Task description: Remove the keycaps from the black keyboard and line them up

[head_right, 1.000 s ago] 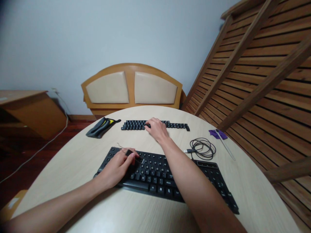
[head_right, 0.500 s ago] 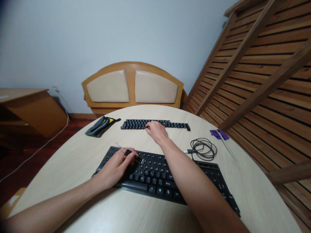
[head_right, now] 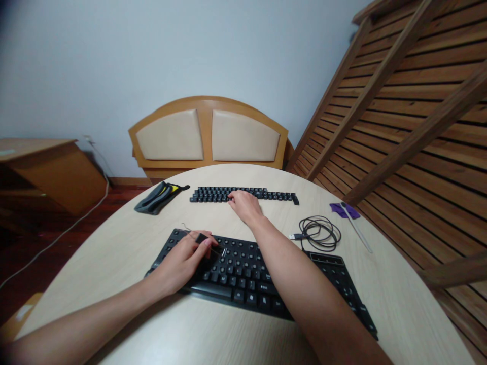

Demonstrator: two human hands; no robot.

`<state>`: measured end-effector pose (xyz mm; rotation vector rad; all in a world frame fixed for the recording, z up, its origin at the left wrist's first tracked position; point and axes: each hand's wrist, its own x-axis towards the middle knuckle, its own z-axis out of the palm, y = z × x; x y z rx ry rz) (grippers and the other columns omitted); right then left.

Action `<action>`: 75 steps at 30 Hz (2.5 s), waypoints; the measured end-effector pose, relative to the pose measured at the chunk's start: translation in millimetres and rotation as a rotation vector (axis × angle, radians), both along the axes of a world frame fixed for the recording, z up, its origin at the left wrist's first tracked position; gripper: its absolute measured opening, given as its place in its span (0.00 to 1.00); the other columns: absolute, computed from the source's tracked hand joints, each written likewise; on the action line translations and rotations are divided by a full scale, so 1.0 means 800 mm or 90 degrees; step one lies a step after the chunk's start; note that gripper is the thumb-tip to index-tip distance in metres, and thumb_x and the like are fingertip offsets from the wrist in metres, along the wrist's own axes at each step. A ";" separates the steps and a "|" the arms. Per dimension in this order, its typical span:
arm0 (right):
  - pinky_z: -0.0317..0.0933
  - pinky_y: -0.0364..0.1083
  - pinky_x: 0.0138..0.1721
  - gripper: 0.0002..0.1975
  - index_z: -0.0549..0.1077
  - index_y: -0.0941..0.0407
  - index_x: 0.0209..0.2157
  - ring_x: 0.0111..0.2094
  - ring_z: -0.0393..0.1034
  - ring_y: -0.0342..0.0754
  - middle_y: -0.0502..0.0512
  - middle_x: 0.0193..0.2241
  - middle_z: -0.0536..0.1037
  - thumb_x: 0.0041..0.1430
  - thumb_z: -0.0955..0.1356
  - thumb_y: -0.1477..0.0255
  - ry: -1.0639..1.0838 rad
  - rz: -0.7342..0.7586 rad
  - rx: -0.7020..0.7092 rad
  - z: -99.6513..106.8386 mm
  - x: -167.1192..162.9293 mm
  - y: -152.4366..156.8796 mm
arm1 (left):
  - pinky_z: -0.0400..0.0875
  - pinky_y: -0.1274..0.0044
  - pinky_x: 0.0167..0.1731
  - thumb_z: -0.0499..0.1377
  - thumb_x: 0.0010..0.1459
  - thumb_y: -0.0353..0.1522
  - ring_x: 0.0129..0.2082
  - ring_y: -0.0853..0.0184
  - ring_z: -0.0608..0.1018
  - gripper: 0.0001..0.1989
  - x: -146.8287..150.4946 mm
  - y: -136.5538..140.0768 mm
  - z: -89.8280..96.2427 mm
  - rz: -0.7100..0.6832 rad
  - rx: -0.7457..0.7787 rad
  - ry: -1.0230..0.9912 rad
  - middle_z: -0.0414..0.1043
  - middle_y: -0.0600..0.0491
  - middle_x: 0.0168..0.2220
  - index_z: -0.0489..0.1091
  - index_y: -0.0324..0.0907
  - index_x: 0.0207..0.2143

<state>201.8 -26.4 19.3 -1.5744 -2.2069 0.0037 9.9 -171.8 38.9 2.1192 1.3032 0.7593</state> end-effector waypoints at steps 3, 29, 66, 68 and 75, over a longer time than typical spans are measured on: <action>0.64 0.45 0.44 0.12 0.77 0.52 0.46 0.45 0.74 0.50 0.52 0.43 0.81 0.62 0.67 0.70 0.000 -0.002 -0.004 0.001 0.000 -0.001 | 0.66 0.65 0.48 0.44 0.69 0.39 0.43 0.58 0.75 0.22 0.000 -0.001 0.000 -0.001 0.002 0.004 0.75 0.48 0.39 0.66 0.43 0.25; 0.64 0.46 0.46 0.16 0.75 0.55 0.50 0.45 0.74 0.52 0.56 0.44 0.80 0.61 0.67 0.68 0.028 0.061 -0.042 0.061 0.007 -0.051 | 0.66 0.65 0.52 0.44 0.69 0.39 0.48 0.57 0.75 0.21 -0.002 0.000 -0.004 0.002 0.025 0.017 0.76 0.47 0.39 0.67 0.43 0.26; 0.54 0.58 0.61 0.35 0.63 0.55 0.61 0.59 0.60 0.60 0.62 0.59 0.67 0.54 0.70 0.59 0.031 0.207 -0.177 0.032 0.041 -0.215 | 0.67 0.66 0.46 0.45 0.68 0.38 0.42 0.58 0.74 0.17 -0.004 -0.005 0.011 0.021 0.041 0.045 0.74 0.47 0.38 0.70 0.41 0.35; 0.55 0.57 0.60 0.33 0.65 0.55 0.60 0.58 0.61 0.59 0.61 0.58 0.68 0.53 0.70 0.61 0.045 0.201 -0.158 0.030 0.039 -0.215 | 0.67 0.66 0.47 0.45 0.68 0.37 0.42 0.59 0.74 0.16 -0.003 -0.007 0.012 0.012 0.054 0.034 0.74 0.47 0.38 0.69 0.41 0.35; 0.54 0.56 0.63 0.27 0.67 0.53 0.59 0.62 0.58 0.55 0.58 0.61 0.66 0.59 0.67 0.62 0.048 0.209 -0.137 0.023 0.041 -0.216 | 0.67 0.65 0.45 0.45 0.68 0.36 0.40 0.58 0.73 0.16 -0.003 -0.012 0.011 -0.022 0.074 0.083 0.73 0.47 0.35 0.66 0.41 0.30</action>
